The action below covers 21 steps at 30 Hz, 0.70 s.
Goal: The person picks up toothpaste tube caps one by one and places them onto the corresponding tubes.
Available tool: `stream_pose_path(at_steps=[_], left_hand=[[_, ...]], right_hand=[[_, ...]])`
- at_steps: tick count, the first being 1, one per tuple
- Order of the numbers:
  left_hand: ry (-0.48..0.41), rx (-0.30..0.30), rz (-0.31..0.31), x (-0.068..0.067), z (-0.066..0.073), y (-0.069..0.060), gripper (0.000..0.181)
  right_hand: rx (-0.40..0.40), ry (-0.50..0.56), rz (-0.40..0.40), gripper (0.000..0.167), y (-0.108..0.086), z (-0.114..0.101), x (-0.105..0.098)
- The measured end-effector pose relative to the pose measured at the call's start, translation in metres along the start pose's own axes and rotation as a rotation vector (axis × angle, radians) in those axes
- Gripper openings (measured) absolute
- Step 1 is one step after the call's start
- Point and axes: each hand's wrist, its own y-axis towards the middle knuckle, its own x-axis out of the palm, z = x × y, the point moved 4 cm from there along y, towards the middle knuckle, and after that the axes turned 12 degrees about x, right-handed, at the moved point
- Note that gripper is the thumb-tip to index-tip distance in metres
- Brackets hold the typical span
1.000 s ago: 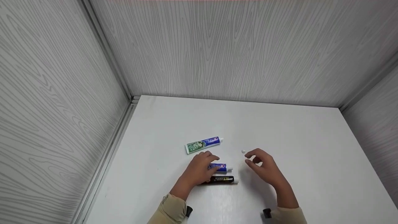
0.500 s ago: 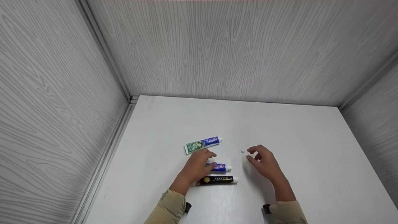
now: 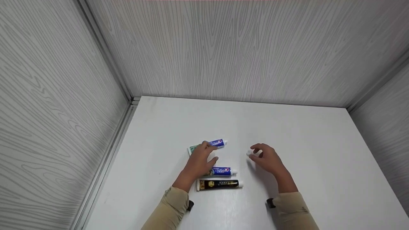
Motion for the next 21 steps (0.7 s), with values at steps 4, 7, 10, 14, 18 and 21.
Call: stream_pose_path(at_steps=[4, 7, 10, 14, 18, 21], left_hand=[[0.015, -0.016, 0.013, -0.004, -0.006, 0.004, 0.043], [0.045, -0.031, 0.015, -0.006, -0.009, 0.009, 0.043], [0.07, -0.045, 0.019, -0.007, -0.012, 0.014, 0.043], [0.093, -0.074, -0.005, -0.005, -0.016, 0.018, 0.048], [0.114, -0.116, -0.067, -0.002, -0.023, 0.022, 0.058], [0.118, -0.142, -0.108, 0.001, -0.028, 0.023, 0.065]], right_hand=[[0.007, -0.007, -0.021, 0.037, 0.003, 0.0, 0.001], [0.017, -0.014, -0.036, 0.037, 0.005, 0.001, 0.002], [0.019, -0.029, -0.046, 0.037, 0.009, 0.001, 0.004], [0.02, -0.051, -0.058, 0.037, 0.012, 0.002, 0.007], [0.023, -0.049, -0.071, 0.035, 0.014, 0.001, 0.01], [0.009, -0.044, -0.076, 0.032, 0.015, -0.001, 0.011]])
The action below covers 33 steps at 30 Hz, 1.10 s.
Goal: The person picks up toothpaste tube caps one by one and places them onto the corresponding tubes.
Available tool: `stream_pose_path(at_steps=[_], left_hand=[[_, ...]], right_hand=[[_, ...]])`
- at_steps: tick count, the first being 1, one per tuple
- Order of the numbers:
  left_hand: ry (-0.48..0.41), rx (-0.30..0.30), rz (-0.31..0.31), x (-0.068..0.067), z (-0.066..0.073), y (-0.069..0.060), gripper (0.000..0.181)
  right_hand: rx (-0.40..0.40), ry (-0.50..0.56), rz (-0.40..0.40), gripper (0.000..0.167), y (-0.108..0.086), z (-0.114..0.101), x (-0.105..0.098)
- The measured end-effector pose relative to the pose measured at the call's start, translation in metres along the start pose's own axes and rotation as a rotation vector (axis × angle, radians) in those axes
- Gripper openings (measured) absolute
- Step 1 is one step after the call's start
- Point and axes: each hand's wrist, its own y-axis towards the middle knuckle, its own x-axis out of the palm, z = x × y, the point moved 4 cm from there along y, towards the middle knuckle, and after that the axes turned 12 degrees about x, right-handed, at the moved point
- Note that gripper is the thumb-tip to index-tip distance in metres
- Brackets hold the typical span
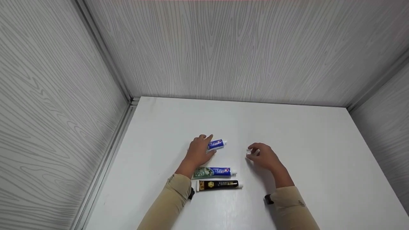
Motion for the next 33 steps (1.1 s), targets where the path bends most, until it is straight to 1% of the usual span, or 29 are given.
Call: stream_pose_path(at_steps=[3, 5, 12, 16, 20, 23, 27, 33], left_hand=[[0.003, -0.013, -0.028, 0.003, -0.003, 0.001, 0.066], [0.011, -0.02, -0.039, 0.005, -0.005, 0.002, 0.066], [0.058, -0.019, -0.058, 0.007, -0.007, 0.003, 0.063], [0.055, -0.013, -0.063, 0.009, -0.008, 0.003, 0.059], [0.059, -0.018, -0.041, 0.01, -0.006, 0.003, 0.049], [0.082, -0.028, -0.035, 0.01, -0.004, 0.002, 0.043], [0.105, -0.024, -0.051, 0.01, -0.004, 0.0, 0.042], [0.098, -0.011, -0.065, 0.007, -0.002, -0.006, 0.041]], right_hand=[[-0.012, -0.005, 0.0, 0.029, 0.001, -0.002, 0.001], [-0.003, -0.008, -0.003, 0.027, 0.002, -0.002, 0.002], [0.018, -0.014, -0.017, 0.023, 0.002, -0.002, 0.004], [0.03, -0.022, -0.023, 0.019, 0.002, -0.003, 0.004], [0.037, -0.022, -0.022, 0.012, 0.001, -0.003, 0.005], [0.035, -0.025, -0.016, 0.009, -0.001, -0.002, 0.006], [0.036, -0.016, -0.01, 0.009, -0.004, -0.002, 0.006], [0.037, 0.021, -0.001, 0.01, -0.013, 0.0, 0.005]])
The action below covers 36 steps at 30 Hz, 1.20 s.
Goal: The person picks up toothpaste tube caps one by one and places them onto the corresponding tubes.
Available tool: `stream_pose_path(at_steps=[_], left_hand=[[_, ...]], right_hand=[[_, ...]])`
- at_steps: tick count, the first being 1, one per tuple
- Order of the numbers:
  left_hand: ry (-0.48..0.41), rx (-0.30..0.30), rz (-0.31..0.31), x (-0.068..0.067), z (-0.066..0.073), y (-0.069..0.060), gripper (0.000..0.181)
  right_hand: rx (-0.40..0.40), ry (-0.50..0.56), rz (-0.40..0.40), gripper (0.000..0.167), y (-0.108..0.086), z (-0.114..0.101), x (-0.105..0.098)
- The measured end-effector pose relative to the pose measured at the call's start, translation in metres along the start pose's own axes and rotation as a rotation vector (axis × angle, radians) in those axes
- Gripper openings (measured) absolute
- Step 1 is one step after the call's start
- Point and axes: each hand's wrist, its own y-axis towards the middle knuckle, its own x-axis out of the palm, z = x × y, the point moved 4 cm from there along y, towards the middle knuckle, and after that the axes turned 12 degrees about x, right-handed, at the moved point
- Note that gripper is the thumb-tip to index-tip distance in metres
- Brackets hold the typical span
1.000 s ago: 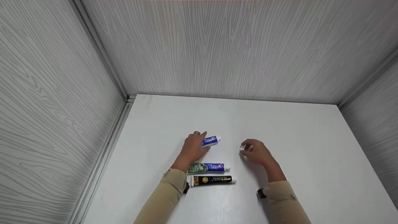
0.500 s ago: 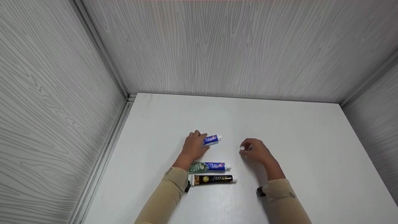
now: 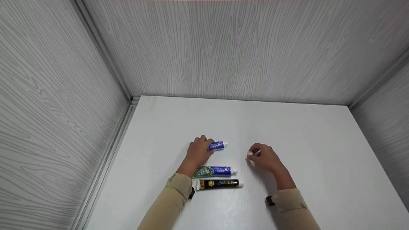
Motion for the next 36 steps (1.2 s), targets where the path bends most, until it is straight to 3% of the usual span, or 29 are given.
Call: stream_pose_path(at_steps=[15, 23, 36], left_hand=[[-0.043, 0.057, 0.082, -0.005, 0.007, -0.016, 0.041], [-0.074, 0.102, 0.149, -0.019, 0.02, -0.031, 0.041], [-0.094, 0.1, 0.098, -0.027, 0.044, -0.05, 0.04]], right_hand=[[-0.065, 0.08, 0.039, 0.017, -0.031, 0.003, 0.008], [-0.124, 0.141, 0.091, 0.029, -0.042, -0.005, 0.006], [-0.172, 0.181, 0.121, 0.023, -0.05, -0.017, 0.009]])
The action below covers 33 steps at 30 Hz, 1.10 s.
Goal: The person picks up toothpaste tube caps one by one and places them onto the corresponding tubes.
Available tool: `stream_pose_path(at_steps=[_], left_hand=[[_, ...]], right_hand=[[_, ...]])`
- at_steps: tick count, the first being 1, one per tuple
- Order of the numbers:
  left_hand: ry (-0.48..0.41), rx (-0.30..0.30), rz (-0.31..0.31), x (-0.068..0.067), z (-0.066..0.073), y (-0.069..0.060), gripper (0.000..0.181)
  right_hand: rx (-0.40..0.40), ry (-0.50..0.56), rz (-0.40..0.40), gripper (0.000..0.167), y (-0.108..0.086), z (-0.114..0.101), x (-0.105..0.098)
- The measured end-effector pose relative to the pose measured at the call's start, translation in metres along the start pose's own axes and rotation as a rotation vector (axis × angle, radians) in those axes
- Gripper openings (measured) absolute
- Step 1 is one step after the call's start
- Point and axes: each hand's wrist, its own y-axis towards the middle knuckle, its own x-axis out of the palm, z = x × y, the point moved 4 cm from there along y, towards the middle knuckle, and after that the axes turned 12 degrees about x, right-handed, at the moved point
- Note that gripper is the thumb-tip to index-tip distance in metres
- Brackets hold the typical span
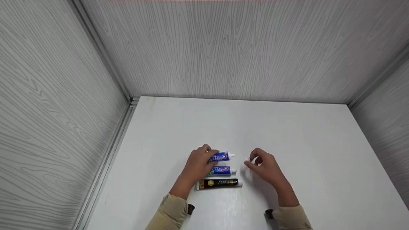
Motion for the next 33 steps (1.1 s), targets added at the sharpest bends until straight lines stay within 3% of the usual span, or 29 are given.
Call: stream_pose_path(at_steps=[16, 33], left_hand=[[0.082, 0.089, 0.02, 0.003, 0.016, -0.006, 0.038], [0.006, 0.109, 0.007, 0.008, 0.019, -0.009, 0.038]], right_hand=[[-0.061, -0.095, -0.014, 0.018, -0.008, -0.017, 0.006], [-0.164, -0.091, -0.039, 0.024, -0.011, -0.027, 0.01]])
